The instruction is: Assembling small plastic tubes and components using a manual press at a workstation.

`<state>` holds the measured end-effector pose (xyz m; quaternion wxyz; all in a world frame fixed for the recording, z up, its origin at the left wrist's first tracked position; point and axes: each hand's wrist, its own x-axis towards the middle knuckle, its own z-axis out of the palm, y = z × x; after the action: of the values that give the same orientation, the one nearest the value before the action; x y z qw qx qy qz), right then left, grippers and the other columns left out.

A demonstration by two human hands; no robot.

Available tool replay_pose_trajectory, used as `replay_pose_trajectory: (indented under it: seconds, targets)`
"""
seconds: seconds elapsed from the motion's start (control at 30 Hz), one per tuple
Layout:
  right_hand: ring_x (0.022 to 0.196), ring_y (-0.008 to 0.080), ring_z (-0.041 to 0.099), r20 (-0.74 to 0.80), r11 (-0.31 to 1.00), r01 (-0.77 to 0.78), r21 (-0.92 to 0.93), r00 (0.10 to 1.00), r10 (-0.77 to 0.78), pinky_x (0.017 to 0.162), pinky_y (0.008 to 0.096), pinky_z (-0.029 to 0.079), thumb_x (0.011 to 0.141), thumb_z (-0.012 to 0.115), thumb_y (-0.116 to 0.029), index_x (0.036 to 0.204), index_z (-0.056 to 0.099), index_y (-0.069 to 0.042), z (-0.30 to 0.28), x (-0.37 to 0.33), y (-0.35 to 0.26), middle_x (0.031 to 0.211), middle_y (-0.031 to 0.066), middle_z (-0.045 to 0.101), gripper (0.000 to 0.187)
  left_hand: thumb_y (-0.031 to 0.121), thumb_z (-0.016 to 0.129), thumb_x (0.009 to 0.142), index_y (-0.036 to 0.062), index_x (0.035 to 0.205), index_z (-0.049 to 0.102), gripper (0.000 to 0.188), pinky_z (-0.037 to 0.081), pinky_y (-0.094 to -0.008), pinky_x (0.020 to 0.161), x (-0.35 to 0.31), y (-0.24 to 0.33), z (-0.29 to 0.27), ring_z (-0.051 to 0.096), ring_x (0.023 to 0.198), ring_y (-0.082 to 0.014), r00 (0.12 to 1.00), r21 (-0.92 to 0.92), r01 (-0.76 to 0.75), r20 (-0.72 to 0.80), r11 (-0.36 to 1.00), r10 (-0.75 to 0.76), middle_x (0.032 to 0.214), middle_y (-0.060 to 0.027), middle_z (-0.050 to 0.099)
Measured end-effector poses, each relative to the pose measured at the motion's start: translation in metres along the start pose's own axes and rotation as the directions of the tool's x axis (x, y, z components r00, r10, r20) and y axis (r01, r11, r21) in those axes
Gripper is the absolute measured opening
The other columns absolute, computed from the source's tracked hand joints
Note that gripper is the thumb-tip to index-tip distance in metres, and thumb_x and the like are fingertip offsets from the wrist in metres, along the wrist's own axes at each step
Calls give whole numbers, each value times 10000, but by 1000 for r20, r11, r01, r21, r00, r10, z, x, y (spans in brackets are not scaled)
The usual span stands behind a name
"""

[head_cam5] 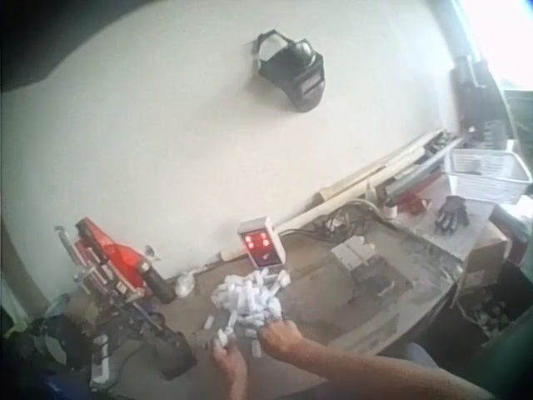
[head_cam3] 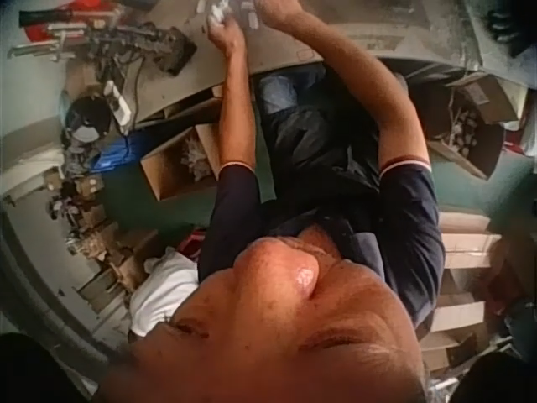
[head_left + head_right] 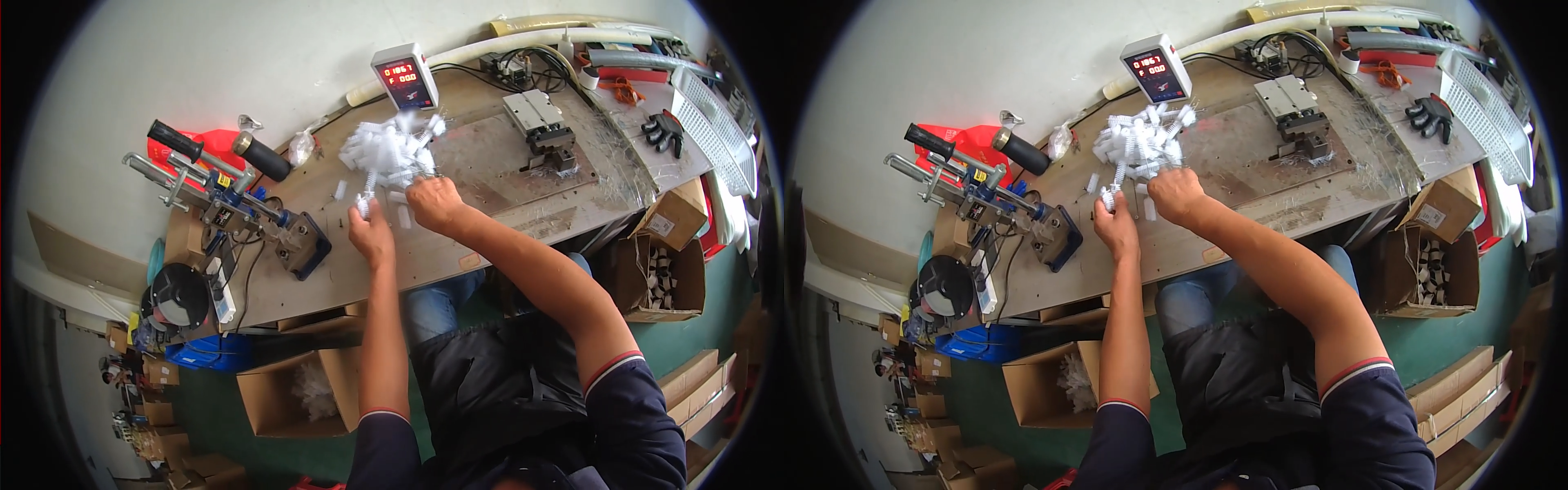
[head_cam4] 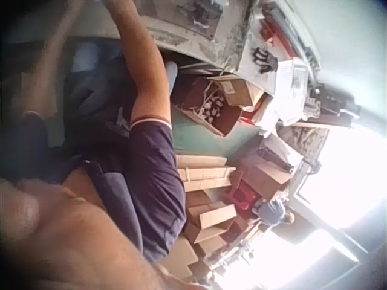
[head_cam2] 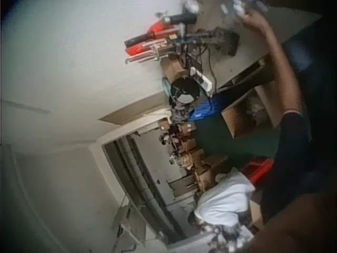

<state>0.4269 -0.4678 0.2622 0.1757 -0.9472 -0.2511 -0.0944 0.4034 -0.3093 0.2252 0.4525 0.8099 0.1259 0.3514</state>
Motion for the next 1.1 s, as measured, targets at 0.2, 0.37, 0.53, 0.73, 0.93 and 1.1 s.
replay_pose_trajectory:
  seconds: [0.2, 0.37, 0.53, 0.73, 0.93, 1.1]
  targets:
    - [934, 378, 730, 38, 985, -126, 118, 992, 123, 826, 483, 572, 814, 642, -141, 874, 760, -37, -17, 2, 2, 919, 207, 741, 169, 245, 694, 959, -23, 1006, 642, 276, 491, -389, 726, 3, -4, -2, 605, 742, -218, 1000, -27, 13, 13, 1000, -13, 844, -105, 682]
    - [881, 406, 710, -78, 855, -288, 431, 932, 354, 812, 483, 558, 831, 645, -216, 881, 749, -38, -40, -29, 30, 903, 210, 732, 212, 280, 691, 957, -12, 1009, 639, 301, 503, -432, 722, 0, 0, 3, 647, 750, -323, 1000, -38, -12, -13, 999, 12, 852, -180, 691]
    - [794, 409, 696, -195, 765, -328, 554, 843, 502, 755, 485, 548, 825, 661, -232, 847, 737, -56, -70, -115, 82, 792, 190, 713, 193, 270, 693, 966, -29, 1056, 644, 316, 516, -430, 745, 7, -21, -2, 671, 805, -305, 1000, -42, -25, -19, 999, 24, 917, -172, 713]
    - [734, 392, 692, -343, 771, -497, 399, 698, 628, 705, 468, 551, 770, 659, -198, 776, 707, -58, -89, -185, 157, 735, 178, 697, 148, 229, 661, 978, -49, 1046, 646, 287, 515, -409, 731, 0, -4, 4, 664, 777, -272, 999, -80, -22, 22, 997, 24, 888, -158, 713]
    - [785, 414, 690, -354, 774, -523, 358, 691, 631, 735, 494, 544, 784, 662, -222, 783, 693, -46, -85, -172, 166, 775, 210, 699, 178, 230, 651, 972, -50, 1063, 647, 295, 500, -393, 729, 1, -7, 1, 626, 766, -243, 999, -44, -9, 50, 999, 11, 889, -134, 693]
    - [809, 423, 693, -382, 767, -554, 323, 666, 641, 761, 502, 543, 794, 659, -247, 793, 692, -30, -78, -165, 165, 806, 228, 705, 219, 224, 655, 972, -52, 1061, 645, 291, 498, -378, 730, -3, 0, 3, 617, 762, -226, 998, -62, 17, 62, 998, -13, 881, -123, 687]
